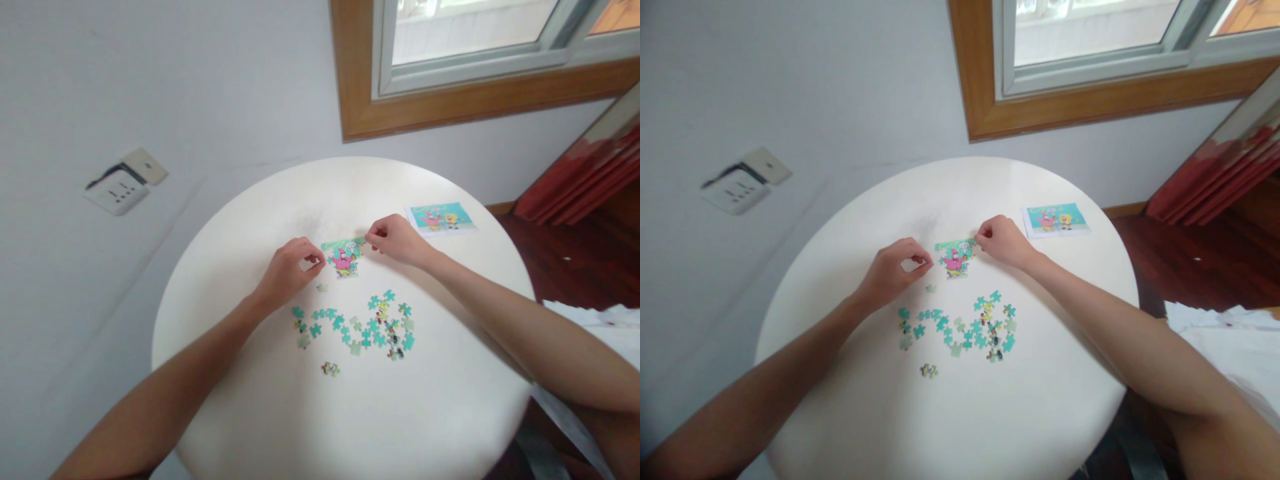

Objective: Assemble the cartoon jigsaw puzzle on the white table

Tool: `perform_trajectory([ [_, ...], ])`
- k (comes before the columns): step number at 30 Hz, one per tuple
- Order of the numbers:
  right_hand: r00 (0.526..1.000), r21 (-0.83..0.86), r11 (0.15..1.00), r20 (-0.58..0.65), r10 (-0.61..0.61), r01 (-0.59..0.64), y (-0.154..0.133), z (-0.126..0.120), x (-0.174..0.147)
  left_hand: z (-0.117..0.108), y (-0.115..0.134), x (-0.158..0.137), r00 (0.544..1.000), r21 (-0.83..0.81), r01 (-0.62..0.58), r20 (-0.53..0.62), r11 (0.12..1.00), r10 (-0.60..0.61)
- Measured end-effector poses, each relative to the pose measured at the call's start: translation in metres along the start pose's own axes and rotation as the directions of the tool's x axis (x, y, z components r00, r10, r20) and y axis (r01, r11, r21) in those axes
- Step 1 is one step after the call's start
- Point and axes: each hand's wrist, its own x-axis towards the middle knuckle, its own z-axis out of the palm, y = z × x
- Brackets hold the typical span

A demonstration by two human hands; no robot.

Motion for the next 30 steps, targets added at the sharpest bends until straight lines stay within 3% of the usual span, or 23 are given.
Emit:
perform_trajectory([
  [7, 1.000, -0.022, 1.000, 0.004, -0.001, 0.001, 0.000, 0.002, 0.000, 0.004, 0.004, -0.002, 0.998, -0.032, -0.023, 0.052, 0.999, 0.025],
  [13, 1.000, -0.033, 0.999, 0.002, -0.003, 0.003, -0.003, 0.001, -0.001, 0.005, 0.017, -0.007, 0.937, -0.119, -0.217, 0.251, 0.969, 0.241],
  [16, 1.000, -0.037, 0.999, -0.002, 0.000, 0.000, -0.003, 0.000, -0.001, 0.007, 0.019, -0.008, 0.921, -0.100, -0.249, 0.283, 0.963, 0.268],
  [19, 1.000, -0.032, 0.999, -0.003, 0.005, -0.005, -0.002, -0.002, 0.000, 0.009, 0.013, -0.007, 0.945, -0.023, -0.223, 0.238, 0.974, 0.222],
  [22, 1.000, -0.032, 0.999, -0.006, 0.005, -0.005, 0.001, -0.002, 0.001, 0.010, 0.001, -0.003, 0.992, 0.055, -0.098, 0.080, 0.994, 0.094],
  [25, 1.000, -0.075, 0.997, -0.011, 0.009, -0.010, 0.006, -0.003, 0.003, 0.010, -0.010, -0.001, 0.999, 0.090, 0.018, -0.043, 0.996, -0.014],
  [30, 1.000, -0.181, 0.983, 0.006, 0.027, -0.025, 0.015, -0.003, 0.007, 0.012, -0.015, -0.001, 0.997, 0.094, 0.075, -0.037, 0.993, -0.072],
])
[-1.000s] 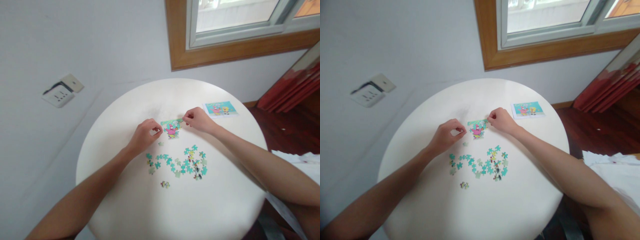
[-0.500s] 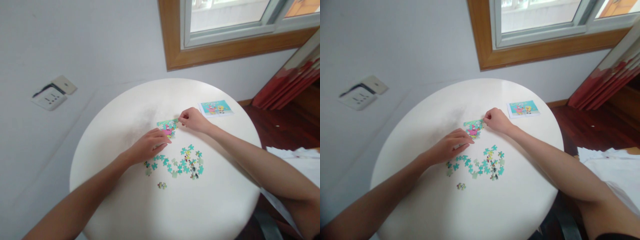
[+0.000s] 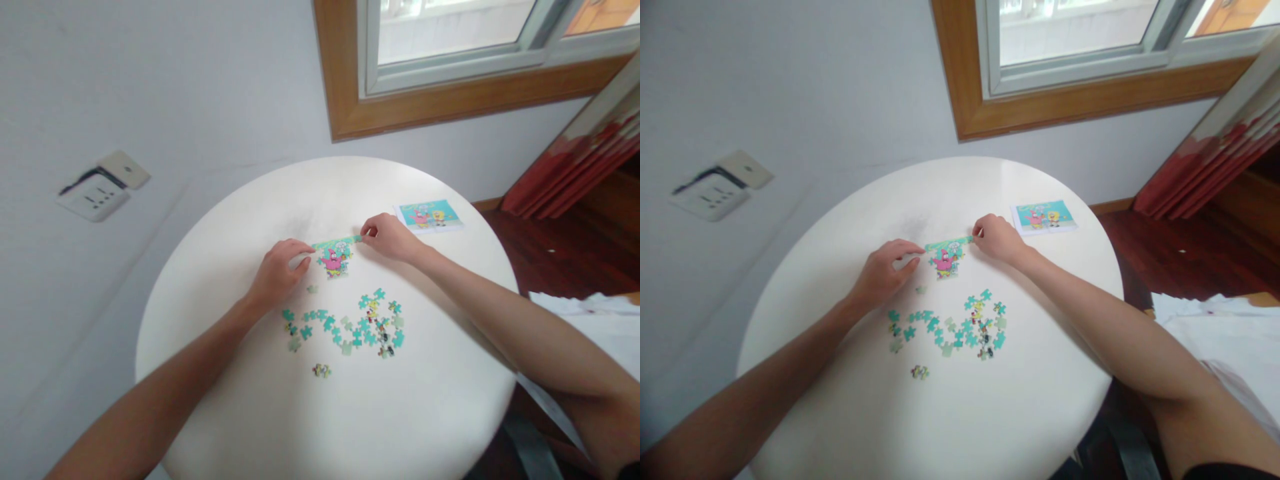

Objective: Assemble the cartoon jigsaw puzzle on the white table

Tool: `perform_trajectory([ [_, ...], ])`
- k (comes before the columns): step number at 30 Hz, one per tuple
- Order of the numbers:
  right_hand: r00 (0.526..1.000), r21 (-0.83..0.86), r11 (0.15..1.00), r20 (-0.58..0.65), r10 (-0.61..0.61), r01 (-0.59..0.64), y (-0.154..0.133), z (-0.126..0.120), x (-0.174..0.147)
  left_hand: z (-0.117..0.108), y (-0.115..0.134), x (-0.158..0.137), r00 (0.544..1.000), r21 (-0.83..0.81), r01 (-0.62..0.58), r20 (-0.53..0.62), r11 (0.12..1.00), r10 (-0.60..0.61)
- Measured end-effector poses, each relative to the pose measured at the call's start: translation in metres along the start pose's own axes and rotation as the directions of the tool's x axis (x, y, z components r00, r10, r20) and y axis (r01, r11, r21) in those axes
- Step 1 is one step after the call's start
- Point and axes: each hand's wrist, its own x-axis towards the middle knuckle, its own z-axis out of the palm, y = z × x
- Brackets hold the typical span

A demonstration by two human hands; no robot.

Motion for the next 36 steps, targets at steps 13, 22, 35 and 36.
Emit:
perform_trajectory([
  [13, 0.799, -0.104, 0.919, 0.537, -0.271, 0.381, -0.054, -0.032, -0.068, 0.001, 0.001, 0.000, 0.999, -0.033, -0.003, 0.035, 0.999, 0.004],
  [22, 0.743, -0.390, 0.759, 0.645, -0.179, 0.521, -0.087, -0.024, -0.099, -0.001, 0.004, 0.001, 1.000, -0.020, 0.002, 0.028, 1.000, -0.001],
  [35, 0.676, -0.370, 0.743, 0.722, -0.148, 0.557, -0.088, -0.025, -0.093, -0.003, 0.006, 0.000, 1.000, -0.020, 0.003, 0.025, 1.000, -0.002],
  [36, 0.672, -0.367, 0.743, 0.725, -0.149, 0.560, -0.087, -0.026, -0.093, -0.003, 0.006, 0.000, 1.000, -0.023, 0.001, 0.026, 1.000, 0.000],
])
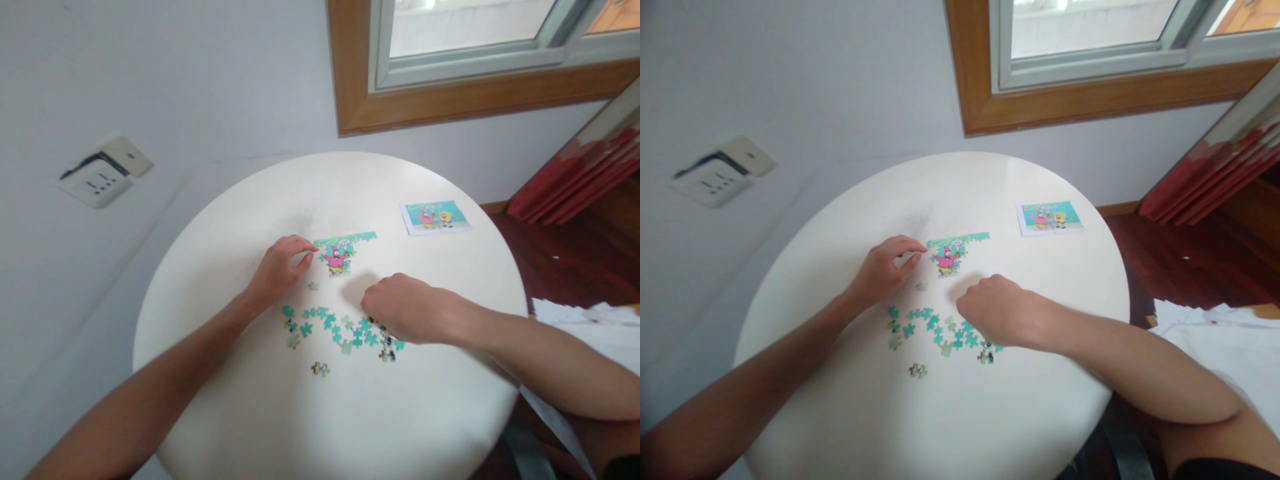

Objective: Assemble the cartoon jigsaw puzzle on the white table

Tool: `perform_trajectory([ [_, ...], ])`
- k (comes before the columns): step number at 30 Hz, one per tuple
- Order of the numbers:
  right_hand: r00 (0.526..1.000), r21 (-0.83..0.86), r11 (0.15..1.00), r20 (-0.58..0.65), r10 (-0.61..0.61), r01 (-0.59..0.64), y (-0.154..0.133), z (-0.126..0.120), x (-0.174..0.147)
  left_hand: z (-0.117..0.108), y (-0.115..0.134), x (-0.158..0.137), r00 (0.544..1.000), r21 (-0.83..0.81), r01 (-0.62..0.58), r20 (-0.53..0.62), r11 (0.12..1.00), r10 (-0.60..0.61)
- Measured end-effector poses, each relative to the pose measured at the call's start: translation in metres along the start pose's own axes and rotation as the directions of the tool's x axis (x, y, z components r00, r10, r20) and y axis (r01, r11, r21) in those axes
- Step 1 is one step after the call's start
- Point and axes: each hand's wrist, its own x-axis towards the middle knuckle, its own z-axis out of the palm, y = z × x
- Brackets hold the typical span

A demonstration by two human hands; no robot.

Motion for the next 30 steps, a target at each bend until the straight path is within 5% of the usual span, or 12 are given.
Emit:
perform_trajectory([
  [30, 0.999, 0.016, 0.998, -0.008, -0.054, 0.054, 0.0059, 0.0069, 0.0026, -0.0014, 0.0011, -0.0002, 1.000, -0.036, 0.022, 0.012, 0.999, -0.021],
])
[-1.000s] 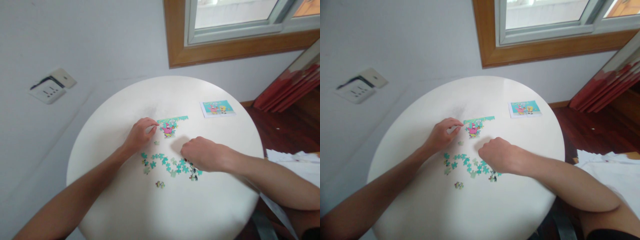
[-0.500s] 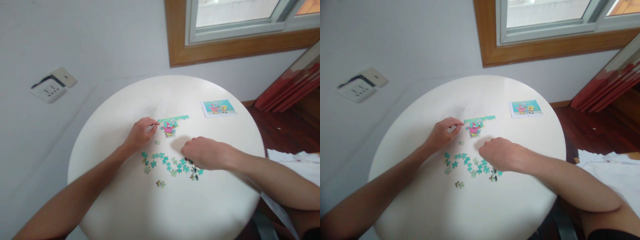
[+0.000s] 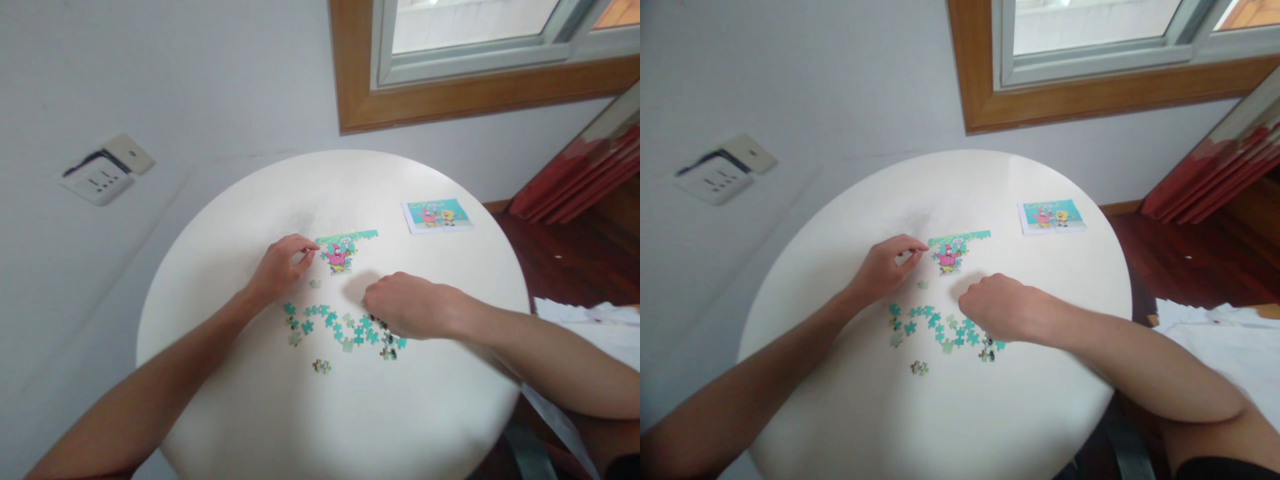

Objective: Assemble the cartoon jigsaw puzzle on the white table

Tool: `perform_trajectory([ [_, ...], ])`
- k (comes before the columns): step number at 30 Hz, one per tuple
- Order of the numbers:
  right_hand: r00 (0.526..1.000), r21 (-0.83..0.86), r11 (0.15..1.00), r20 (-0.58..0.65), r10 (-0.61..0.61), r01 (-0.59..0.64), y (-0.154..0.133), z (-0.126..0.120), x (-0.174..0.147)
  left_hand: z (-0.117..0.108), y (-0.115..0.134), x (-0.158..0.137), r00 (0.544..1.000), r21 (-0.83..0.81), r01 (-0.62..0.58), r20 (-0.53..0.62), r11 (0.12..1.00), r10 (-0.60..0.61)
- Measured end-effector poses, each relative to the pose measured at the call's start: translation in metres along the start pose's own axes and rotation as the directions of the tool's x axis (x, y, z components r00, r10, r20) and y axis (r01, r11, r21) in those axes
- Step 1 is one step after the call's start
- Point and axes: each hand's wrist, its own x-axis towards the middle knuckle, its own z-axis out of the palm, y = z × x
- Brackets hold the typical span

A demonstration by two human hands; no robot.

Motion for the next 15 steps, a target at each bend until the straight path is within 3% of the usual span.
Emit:
perform_trajectory([
  [11, 1.000, -0.037, 0.999, -0.024, 0.001, -0.002, -0.004, -0.001, -0.003, -0.002, 0.004, 0.001, 1.000, 0.021, 0.010, -0.007, 1.000, -0.010],
  [15, 0.996, 0.075, 0.995, -0.059, -0.063, 0.067, 0.009, -0.003, -0.003, -0.002, 0.004, 0.000, 1.000, 0.026, 0.017, 0.000, 1.000, -0.017],
])
